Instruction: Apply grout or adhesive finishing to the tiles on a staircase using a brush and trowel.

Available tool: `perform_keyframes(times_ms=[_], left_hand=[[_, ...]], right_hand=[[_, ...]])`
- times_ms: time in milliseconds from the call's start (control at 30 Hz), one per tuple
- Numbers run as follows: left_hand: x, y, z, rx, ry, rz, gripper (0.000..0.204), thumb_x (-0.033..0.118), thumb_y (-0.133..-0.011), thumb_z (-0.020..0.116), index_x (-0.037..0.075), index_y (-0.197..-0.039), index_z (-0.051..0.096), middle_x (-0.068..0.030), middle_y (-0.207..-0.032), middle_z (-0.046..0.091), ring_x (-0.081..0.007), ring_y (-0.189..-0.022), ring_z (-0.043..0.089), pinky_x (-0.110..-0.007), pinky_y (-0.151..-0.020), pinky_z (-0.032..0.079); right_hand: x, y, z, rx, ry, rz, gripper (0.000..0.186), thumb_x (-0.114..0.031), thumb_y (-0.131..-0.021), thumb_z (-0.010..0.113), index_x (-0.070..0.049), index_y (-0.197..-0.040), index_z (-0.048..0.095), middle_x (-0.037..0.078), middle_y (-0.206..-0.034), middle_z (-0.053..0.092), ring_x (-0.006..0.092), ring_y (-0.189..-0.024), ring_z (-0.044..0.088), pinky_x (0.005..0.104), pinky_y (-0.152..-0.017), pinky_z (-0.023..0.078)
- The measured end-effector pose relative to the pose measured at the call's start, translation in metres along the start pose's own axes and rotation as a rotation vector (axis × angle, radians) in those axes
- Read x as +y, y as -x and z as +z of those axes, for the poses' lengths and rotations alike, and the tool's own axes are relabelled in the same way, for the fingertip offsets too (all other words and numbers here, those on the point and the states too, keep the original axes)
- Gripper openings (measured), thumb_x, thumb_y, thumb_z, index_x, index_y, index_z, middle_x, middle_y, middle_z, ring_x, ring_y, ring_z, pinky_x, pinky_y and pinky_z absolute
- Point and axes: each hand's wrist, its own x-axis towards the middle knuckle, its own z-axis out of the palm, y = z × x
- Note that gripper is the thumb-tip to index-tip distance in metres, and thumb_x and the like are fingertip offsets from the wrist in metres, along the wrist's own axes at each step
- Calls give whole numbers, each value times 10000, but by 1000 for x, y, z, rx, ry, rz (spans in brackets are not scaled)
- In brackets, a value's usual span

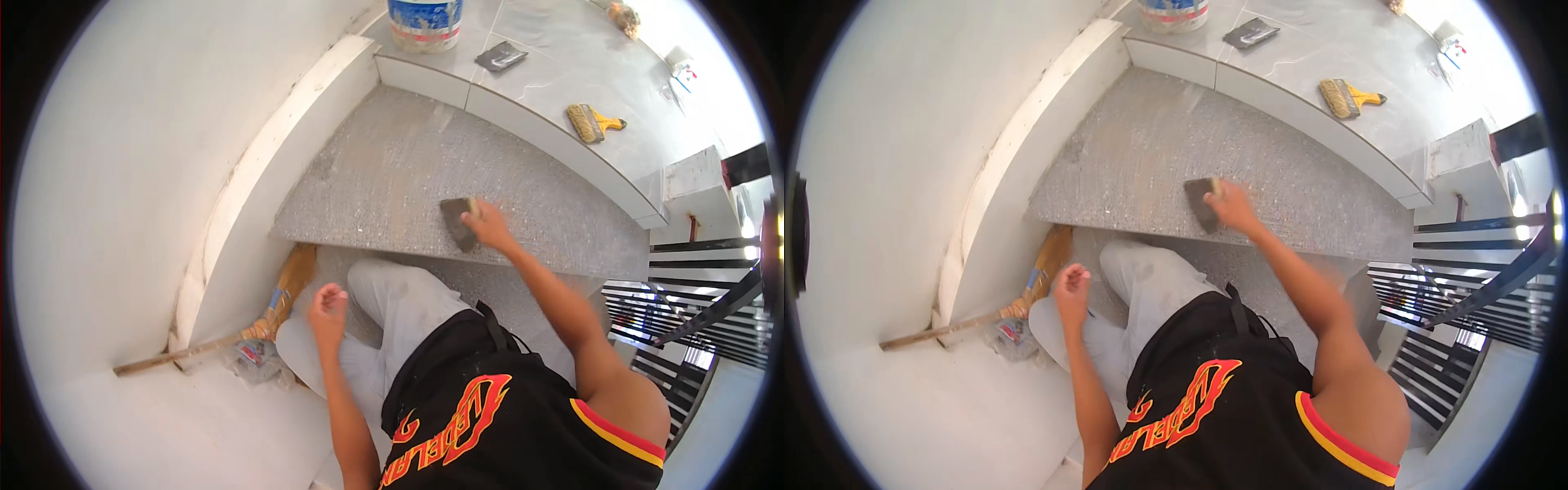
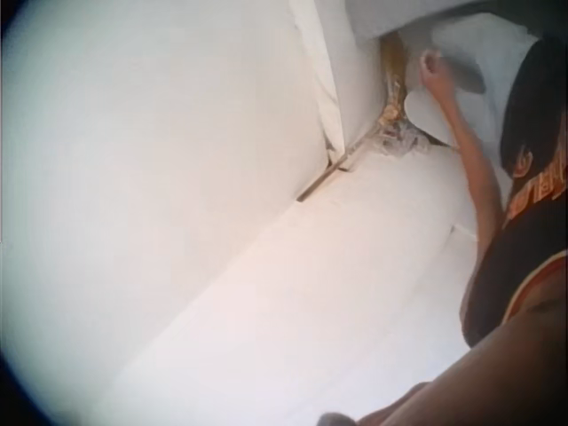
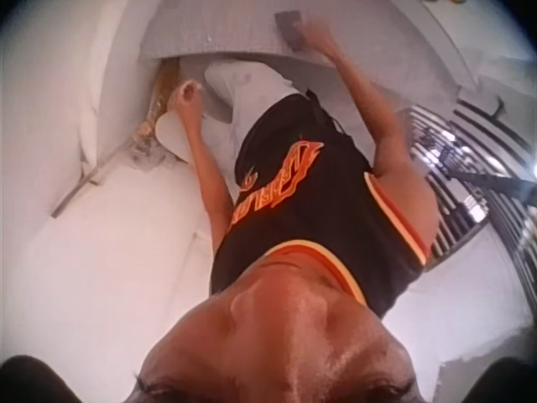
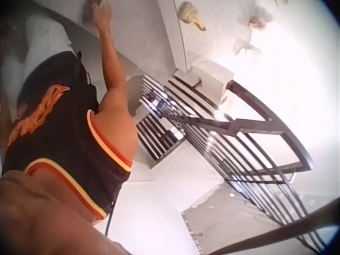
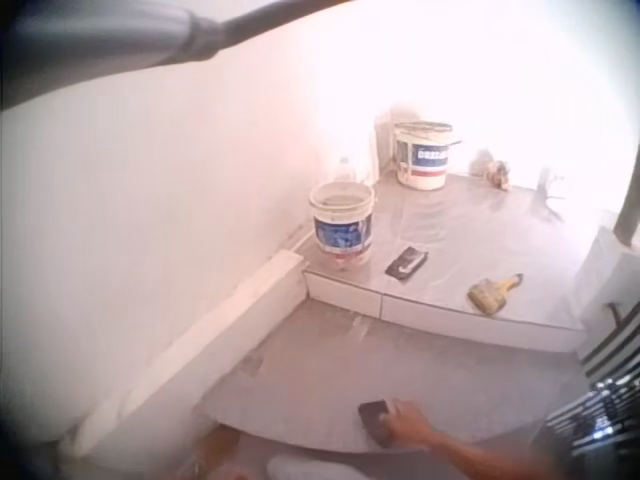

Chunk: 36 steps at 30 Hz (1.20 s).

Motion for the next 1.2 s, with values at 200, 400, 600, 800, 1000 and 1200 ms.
perform_keyframes(times_ms=[200,400,600,800,1000,1200], left_hand=[[70,12,98,-350,524,-112,648,316,-849,593,48,-1356,290,-135,-1262,458,-233,-1107,469,-333,-883,417],[64,1,43,-319,711,-103,687,394,-817,603,121,-1368,296,-78,-1080,532,-164,-927,510,-332,-800,440],[3,16,-43,-183,770,-180,553,405,-892,473,167,-1367,320,-80,-1149,528,-167,-969,505,-355,-833,418],[-19,18,-67,-79,717,-240,546,409,-904,438,158,-1374,319,-72,-1185,501,-199,-1031,478,-368,-901,372],[-30,8,-73,-75,720,-226,552,415,-904,448,156,-1374,319,-75,-1197,498,-209,-1065,465,-386,-928,350],[-46,1,-74,-79,764,-246,562,419,-894,472,157,-1368,323,-80,-1229,479,-216,-1083,454,-396,-945,334]], right_hand=[[-116,49,24,-538,-217,-371,493,-279,-796,559,-6,-1194,457,237,-1194,472,376,-1119,448,426,-928,371],[-34,-14,-99,255,176,69,727,-498,-752,632,-37,-1276,431,207,-1329,395,350,-1248,352,393,-1040,289],[74,-71,-272,964,461,600,727,-518,-704,654,26,-1159,499,221,-1186,494,325,-1103,489,404,-887,428],[101,-101,-295,669,65,827,827,-592,-587,714,3,-1131,527,166,-1165,552,282,-1095,520,402,-909,413],[70,-115,-269,622,120,886,834,-508,-563,755,-35,-1194,485,113,-1165,565,236,-1113,512,484,-964,318],[94,-91,-267,752,-289,378,543,-426,-653,701,5,-970,613,125,-930,644,240,-845,626,353,-732,484]])
